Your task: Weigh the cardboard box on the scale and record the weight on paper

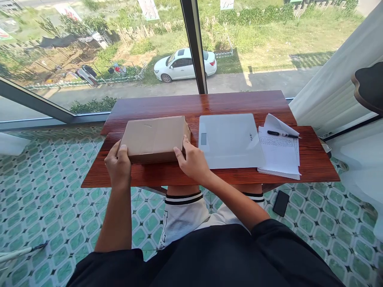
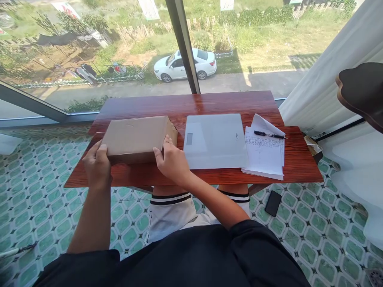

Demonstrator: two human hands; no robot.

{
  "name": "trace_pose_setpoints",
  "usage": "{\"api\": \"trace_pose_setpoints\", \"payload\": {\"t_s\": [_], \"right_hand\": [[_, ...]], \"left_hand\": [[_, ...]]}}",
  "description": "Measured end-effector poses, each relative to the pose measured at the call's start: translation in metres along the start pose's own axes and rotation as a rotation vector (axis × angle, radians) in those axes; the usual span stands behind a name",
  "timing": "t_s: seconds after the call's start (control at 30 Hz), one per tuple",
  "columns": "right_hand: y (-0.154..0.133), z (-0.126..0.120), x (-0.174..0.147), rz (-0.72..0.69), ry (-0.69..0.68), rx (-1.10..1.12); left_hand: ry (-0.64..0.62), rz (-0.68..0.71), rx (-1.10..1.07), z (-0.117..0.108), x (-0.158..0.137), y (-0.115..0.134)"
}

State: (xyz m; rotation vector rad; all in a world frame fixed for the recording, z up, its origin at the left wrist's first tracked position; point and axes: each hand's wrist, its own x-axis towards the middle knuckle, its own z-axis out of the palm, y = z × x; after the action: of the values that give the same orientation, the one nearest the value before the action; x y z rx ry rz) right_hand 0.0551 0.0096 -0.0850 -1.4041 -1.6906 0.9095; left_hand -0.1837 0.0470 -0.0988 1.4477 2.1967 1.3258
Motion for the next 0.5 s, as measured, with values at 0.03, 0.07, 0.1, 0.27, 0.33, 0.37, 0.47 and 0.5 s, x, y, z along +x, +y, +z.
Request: {"api": "trace_pose_setpoints", "payload": {"t_s": [0.03,0.07,0.1,0.27,0.33,0.37,0.47,0.5], "right_hand": [[0.000,0.000,0.000,0.002,-0.005,-0.005],[0.000,0.000,0.000,0.003,-0.010,-0.010],[0.000,0.000,0.000,0.002,-0.014,-0.015],[0.000,-0.002,-0.002,-0.007,-0.047,-0.022],[0.000,-0.007,-0.004,0.018,-0.084,-0.021],[0.000,-0.010,-0.005,0.038,-0.112,-0.013],[0.001,-0.025,-0.006,0.087,-0.194,0.033],[0.003,-0.031,-0.006,0.093,-0.208,0.044]], "left_hand": [[0.002,0.003,-0.003,0.000,0.000,0.000],[0.004,0.006,-0.005,0.000,0.000,-0.001],[0.007,0.008,-0.007,0.000,-0.001,-0.001],[0.021,0.010,-0.016,0.002,0.000,-0.002],[0.025,0.012,-0.019,0.002,-0.001,-0.002],[0.042,0.012,-0.019,0.002,-0.001,-0.001],[0.150,0.115,-0.011,-0.003,-0.003,0.004],[0.206,0.201,-0.006,-0.006,-0.004,0.007]]}}
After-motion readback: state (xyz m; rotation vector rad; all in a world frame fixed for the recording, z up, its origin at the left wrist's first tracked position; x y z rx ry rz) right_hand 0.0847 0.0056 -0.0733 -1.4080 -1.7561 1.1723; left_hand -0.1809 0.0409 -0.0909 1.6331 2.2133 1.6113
